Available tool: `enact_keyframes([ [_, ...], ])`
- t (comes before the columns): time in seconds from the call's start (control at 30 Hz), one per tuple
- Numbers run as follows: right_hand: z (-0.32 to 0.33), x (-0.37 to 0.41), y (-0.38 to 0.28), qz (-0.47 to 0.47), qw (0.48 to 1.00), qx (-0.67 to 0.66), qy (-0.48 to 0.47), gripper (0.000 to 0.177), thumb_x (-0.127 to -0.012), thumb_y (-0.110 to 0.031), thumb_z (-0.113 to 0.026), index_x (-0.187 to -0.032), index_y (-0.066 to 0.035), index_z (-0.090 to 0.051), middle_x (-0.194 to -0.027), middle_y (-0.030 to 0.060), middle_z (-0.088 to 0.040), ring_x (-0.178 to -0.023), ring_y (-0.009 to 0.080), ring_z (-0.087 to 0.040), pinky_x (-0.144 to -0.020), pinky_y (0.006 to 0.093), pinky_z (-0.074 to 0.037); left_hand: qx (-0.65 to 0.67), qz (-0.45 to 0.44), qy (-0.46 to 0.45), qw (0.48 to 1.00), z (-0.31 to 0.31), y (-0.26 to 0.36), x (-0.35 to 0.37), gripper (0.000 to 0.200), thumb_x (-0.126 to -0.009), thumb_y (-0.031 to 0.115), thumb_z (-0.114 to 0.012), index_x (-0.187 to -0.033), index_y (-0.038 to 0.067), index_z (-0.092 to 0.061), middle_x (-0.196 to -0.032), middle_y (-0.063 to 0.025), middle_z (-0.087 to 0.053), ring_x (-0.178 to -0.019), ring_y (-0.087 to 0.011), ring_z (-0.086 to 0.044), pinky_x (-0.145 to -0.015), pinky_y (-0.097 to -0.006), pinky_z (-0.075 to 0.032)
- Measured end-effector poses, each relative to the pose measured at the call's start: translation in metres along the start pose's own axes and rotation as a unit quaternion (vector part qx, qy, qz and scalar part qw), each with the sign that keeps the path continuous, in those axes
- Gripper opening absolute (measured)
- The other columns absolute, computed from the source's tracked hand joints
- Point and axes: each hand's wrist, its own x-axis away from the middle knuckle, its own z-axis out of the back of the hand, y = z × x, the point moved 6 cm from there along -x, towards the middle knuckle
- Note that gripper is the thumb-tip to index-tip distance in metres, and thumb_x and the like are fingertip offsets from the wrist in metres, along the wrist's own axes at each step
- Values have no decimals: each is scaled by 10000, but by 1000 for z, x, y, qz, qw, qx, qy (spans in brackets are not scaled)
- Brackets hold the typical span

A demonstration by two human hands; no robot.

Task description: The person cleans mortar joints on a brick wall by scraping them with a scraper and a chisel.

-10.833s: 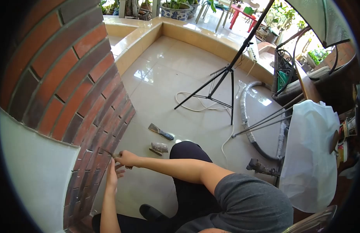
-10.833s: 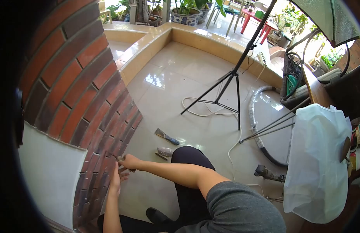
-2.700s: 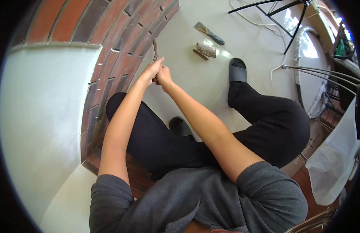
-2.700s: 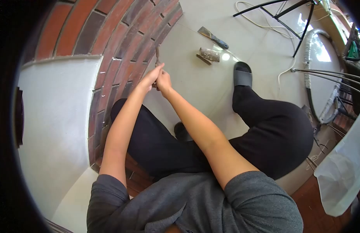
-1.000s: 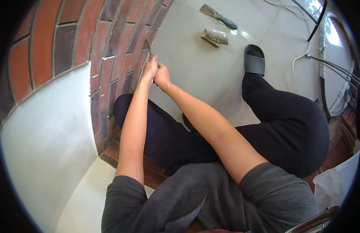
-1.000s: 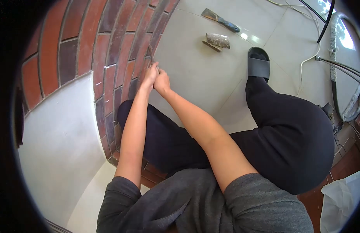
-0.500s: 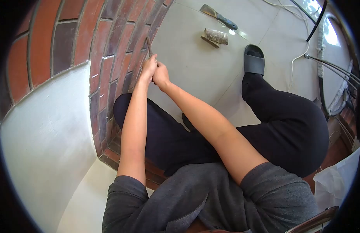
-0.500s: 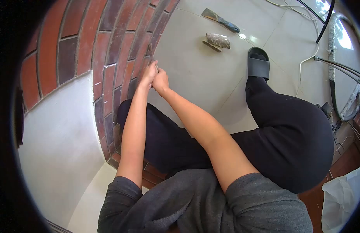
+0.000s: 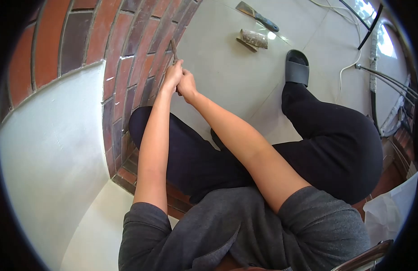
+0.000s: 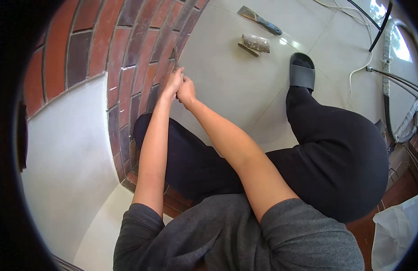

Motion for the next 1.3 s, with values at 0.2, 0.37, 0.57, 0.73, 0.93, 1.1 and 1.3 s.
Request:
enact_keyframes([
  [0.2, 1, -19, -10, 24, 999, -40, 6, 463, -1068, -403, -481, -1107, 40, -612, -703, 103, -631, -477, 177, -546, -391, 344, -374, 6, -11, -52, 999, -3, 19, -15, 516, -1016, 434, -520, -1044, -64, -653, -1047, -144, -679, -974, -231, -611, -876, -416, -475],
  [0.37, 4, -11, -11, 14, 1000, 2, -10, 455, -1070, -391, -455, -1107, 32, -621, -735, 110, -645, -501, 184, -559, -392, 352, -379, -18, 14, 8, 1000, -5, 26, 9, 600, -1027, 422, -493, -1330, -82, -613, -1419, -259, -580, -1295, -289, -558, -1061, -409, -427],
  [0.57, 6, -10, -3, 0, 1000, -4, 0, 499, -1069, -434, -447, -1140, 26, -626, -740, 111, -652, -516, 200, -574, -414, 363, -402, -2, -31, 30, 999, -6, 5, -11, 484, -1032, 392, -515, -814, -30, -604, -758, -52, -567, -750, -161, -526, -754, -385, -457],
  [0.73, 13, -25, -27, 38, 999, -1, 13, 477, -1060, -417, -472, -1124, 29, -628, -746, 116, -657, -529, 199, -583, -417, 362, -402, 3, -37, 0, 999, -14, 27, -28, 478, -1032, 428, -509, -824, 10, -613, -777, -44, -584, -763, -168, -535, -737, -387, -449],
  [0.93, 9, -10, -13, 5, 1000, 15, 3, 472, -1062, -412, -464, -1069, 28, -635, -749, 130, -670, -535, 207, -598, -417, 367, -407, 14, 17, 23, 999, -10, 35, 12, 520, -1023, 433, -524, -1027, -63, -680, -1006, -134, -681, -952, -198, -601, -867, -385, -486],
  [1.1, 4, -3, -18, 6, 999, 21, 26, 458, -1058, -392, -476, -1064, 36, -639, -741, 144, -677, -537, 212, -615, -419, 370, -417, -2, 25, -13, 1000, -3, 12, -13, 502, -1015, 423, -536, -1023, -56, -684, -989, -106, -676, -926, -191, -601, -873, -367, -480],
  [1.3, 5, -2, -16, 3, 1000, 15, 19, 425, -1051, -371, -493, -1054, 33, -628, -728, 133, -667, -519, 206, -600, -414, 367, -410, 10, 27, -10, 1000, -3, 21, 5, 506, -1013, 416, -537, -1115, -59, -677, -1054, -131, -684, -964, -208, -616, -890, -369, -483],
])
